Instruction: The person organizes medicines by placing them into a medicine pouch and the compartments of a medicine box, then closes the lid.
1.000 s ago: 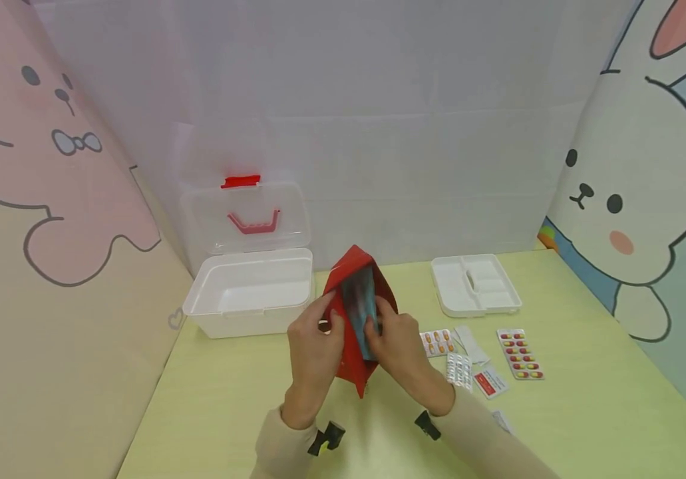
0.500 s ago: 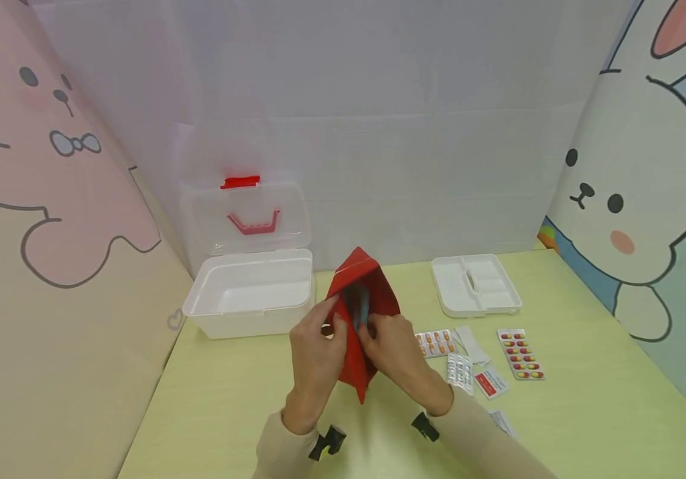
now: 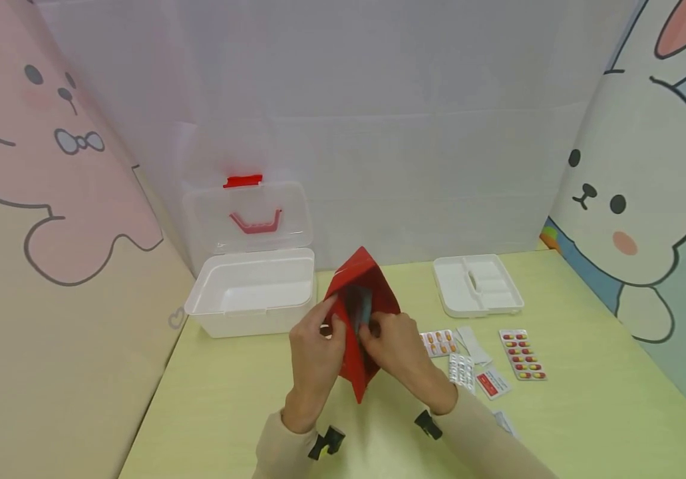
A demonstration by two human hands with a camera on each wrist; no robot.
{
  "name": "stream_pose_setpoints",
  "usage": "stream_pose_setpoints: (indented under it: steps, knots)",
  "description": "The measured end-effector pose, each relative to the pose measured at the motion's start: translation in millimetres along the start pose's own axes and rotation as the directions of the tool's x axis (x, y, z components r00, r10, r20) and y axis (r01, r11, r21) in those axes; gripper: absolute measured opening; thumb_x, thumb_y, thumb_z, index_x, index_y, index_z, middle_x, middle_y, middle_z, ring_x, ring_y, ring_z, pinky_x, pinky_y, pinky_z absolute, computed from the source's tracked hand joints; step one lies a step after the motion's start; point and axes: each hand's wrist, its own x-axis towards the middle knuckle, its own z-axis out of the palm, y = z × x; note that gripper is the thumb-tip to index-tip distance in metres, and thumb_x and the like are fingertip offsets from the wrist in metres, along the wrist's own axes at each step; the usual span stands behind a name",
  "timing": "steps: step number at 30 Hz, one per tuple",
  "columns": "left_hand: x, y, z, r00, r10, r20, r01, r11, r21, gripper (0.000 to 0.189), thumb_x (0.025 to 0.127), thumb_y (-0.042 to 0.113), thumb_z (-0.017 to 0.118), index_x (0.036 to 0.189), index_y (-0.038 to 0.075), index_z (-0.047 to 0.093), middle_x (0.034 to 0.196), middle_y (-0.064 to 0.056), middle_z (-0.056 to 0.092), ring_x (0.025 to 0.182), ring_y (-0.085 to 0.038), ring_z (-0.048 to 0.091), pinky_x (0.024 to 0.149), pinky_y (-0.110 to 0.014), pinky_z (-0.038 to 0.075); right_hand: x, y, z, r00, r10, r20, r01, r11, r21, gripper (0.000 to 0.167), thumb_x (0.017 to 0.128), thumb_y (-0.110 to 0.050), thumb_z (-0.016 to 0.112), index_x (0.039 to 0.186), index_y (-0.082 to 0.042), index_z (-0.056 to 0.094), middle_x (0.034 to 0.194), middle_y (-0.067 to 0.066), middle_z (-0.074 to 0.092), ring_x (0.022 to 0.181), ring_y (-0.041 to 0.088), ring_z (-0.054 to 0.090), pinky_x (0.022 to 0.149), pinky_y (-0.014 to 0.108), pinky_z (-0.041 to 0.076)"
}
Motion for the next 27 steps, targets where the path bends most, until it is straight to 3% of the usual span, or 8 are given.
stream_pose_setpoints:
  steps: [7, 13, 19, 23, 27]
  knots:
    - [1.4, -2.6, -3.1, 1.000, 0.002, -0.001, -0.002, 1.000, 0.006, 0.029, 0.084, -0.004, 0.063, 0.111, -0.001, 0.071, 0.100, -0.014, 0.074, 0.067, -0.018, 0.069, 0.057, -0.023, 0.057, 1.5, 1, -17, 0.998, -0.011, -0.066, 0.009, 1.000, -0.024, 0.011, 0.086, -0.016, 0.067, 0.084, -0.006, 0.072, 0.059, 0.001, 0.064, 0.049, 0.012, 0.053, 0.048, 0.023, 0.043]
    - [3.0, -5.1, -8.2, 1.000, -0.029, 0.000, 0.029, 0.999, 0.020, 0.029, 0.085, -0.003, 0.062, 0.112, -0.001, 0.071, 0.101, -0.014, 0.074, 0.069, -0.019, 0.069, 0.059, -0.026, 0.058, 7.3, 11, -31, 0.991, 0.000, -0.135, 0.002, 1.000, 0.009, 0.014, 0.086, -0.016, 0.065, 0.090, -0.005, 0.073, 0.065, 0.002, 0.070, 0.052, 0.012, 0.060, 0.050, 0.026, 0.046]
    - [3.8, -9.2, -13.3, 0.999, -0.048, -0.002, 0.048, 0.999, 0.022, 0.030, 0.085, -0.004, 0.061, 0.114, -0.001, 0.070, 0.102, -0.015, 0.074, 0.068, -0.020, 0.069, 0.059, -0.028, 0.059, 15.1, 27, -41, 0.981, -0.044, -0.187, 0.043, 0.999, -0.013, 0.014, 0.086, -0.015, 0.064, 0.093, -0.005, 0.072, 0.070, 0.002, 0.073, 0.058, 0.016, 0.065, 0.058, 0.037, 0.051]
    - [4.0, -12.3, -17.6, 0.998, -0.054, -0.012, 0.055, 0.998, 0.030, 0.031, 0.085, -0.004, 0.061, 0.114, -0.002, 0.070, 0.101, -0.016, 0.074, 0.068, -0.021, 0.069, 0.058, -0.030, 0.059, 21.7, 36, -47, 0.980, -0.074, -0.187, 0.069, 0.997, -0.034, 0.013, 0.086, -0.014, 0.064, 0.093, -0.005, 0.071, 0.075, 0.005, 0.074, 0.065, 0.020, 0.070, 0.060, 0.041, 0.052]
    - [4.5, -15.2, -23.9, 0.998, -0.061, -0.019, 0.062, 0.997, 0.039, 0.030, 0.085, -0.004, 0.062, 0.114, -0.002, 0.070, 0.101, -0.017, 0.074, 0.069, -0.022, 0.069, 0.059, -0.031, 0.059, 28.8, 44, -49, 0.988, -0.082, -0.130, 0.071, 0.994, -0.085, 0.017, 0.086, -0.016, 0.066, 0.098, -0.005, 0.070, 0.085, 0.009, 0.075, 0.074, 0.023, 0.072, 0.063, 0.042, 0.055]
